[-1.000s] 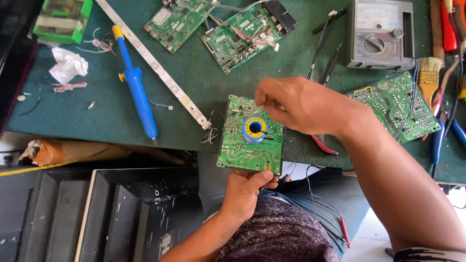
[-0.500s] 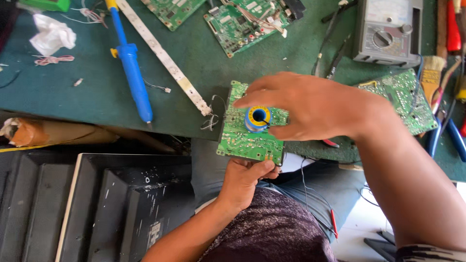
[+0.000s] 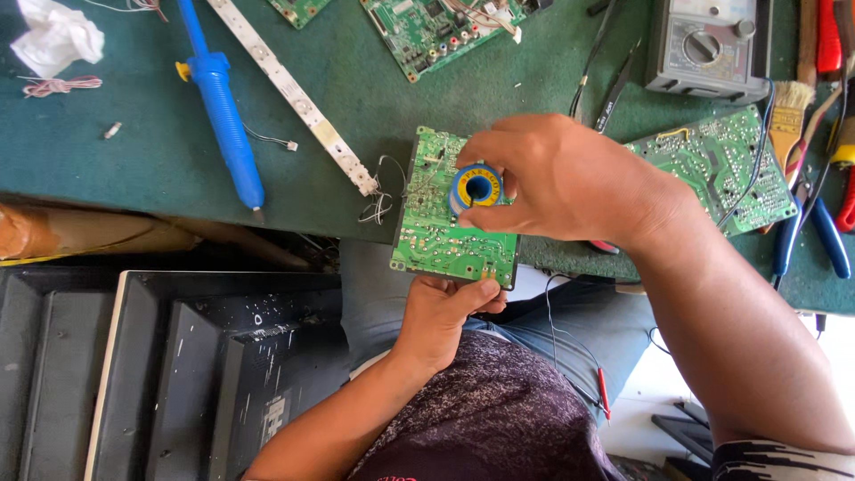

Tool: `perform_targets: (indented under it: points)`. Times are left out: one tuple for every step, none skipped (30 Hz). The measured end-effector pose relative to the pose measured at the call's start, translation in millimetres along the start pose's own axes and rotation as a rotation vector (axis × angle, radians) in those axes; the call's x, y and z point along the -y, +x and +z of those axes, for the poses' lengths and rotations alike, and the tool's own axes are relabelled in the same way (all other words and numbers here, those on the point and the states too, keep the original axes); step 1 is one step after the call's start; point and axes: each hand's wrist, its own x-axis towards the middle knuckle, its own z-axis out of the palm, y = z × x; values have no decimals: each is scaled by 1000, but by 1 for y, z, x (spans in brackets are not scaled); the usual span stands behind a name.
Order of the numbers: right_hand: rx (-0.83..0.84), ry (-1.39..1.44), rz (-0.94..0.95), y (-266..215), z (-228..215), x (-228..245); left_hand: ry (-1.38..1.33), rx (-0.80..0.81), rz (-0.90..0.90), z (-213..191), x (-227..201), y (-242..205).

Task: The person works on a circuit board, using pliers to strip and cut wires, then uses a soldering iron and solder wire to attach components. They handle multiple circuit boards and tools on a cluttered workbench.

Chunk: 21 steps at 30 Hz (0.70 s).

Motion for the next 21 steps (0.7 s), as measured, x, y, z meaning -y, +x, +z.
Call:
perform_targets:
  points:
    - [-12, 24, -3, -2, 0, 3, 1, 16, 9, -1, 1, 0]
    - [-25, 48, -8, -4, 0, 5, 1, 31, 20, -2, 3, 1]
    - [-24, 50, -4, -9, -5, 7, 2, 31, 16, -4, 3, 1]
    - [-1, 116, 110, -13, -9, 9, 9, 44, 26, -6, 4, 1]
    - [23, 181, 224, -17, -14, 11, 16, 58, 36, -8, 4, 0]
    - [27, 180, 223, -26, -14, 9, 12, 55, 36, -7, 4, 0]
    - [-25, 200, 246, -34, -14, 7, 12, 53, 26, -6, 3, -1]
    - [-76, 222, 264, -41, -14, 6, 11, 46, 18, -7, 2, -2]
    - [-69, 224, 257, -42, -9, 3, 8, 38, 21, -5, -1, -2]
    - [-51, 246, 259, -44, -2, 1, 16, 48, 17, -3, -2, -3]
    - [-33, 267, 261, -46, 4, -2, 25, 57, 13, -1, -4, -3]
    - [-32, 272, 261, -45, 6, 0, 26, 53, 11, 0, -4, -4]
    - [-64, 328, 188, -44, 8, 2, 14, 64, 21, 1, -5, -4]
    - [-98, 383, 118, -43, 10, 4, 3, 78, 30, 2, -5, -4]
    - [-97, 388, 119, -42, 10, 5, 5, 75, 27, 1, -4, -4]
    - [-100, 387, 92, -42, 10, 6, 4, 71, 25, 1, -3, -3]
    - [-103, 387, 66, -41, 10, 7, 4, 66, 24, 1, -1, -3]
    - [-104, 386, 66, -42, 13, 6, 5, 68, 24, 1, -1, -3]
    - [-129, 352, 58, -43, 15, 5, 1, 58, 18, 1, -2, -4]
    - [-154, 319, 50, -43, 18, 4, -3, 48, 12, 1, -2, -4]
    - [-154, 318, 50, -43, 18, 4, -3, 49, 12, 1, -3, -4]
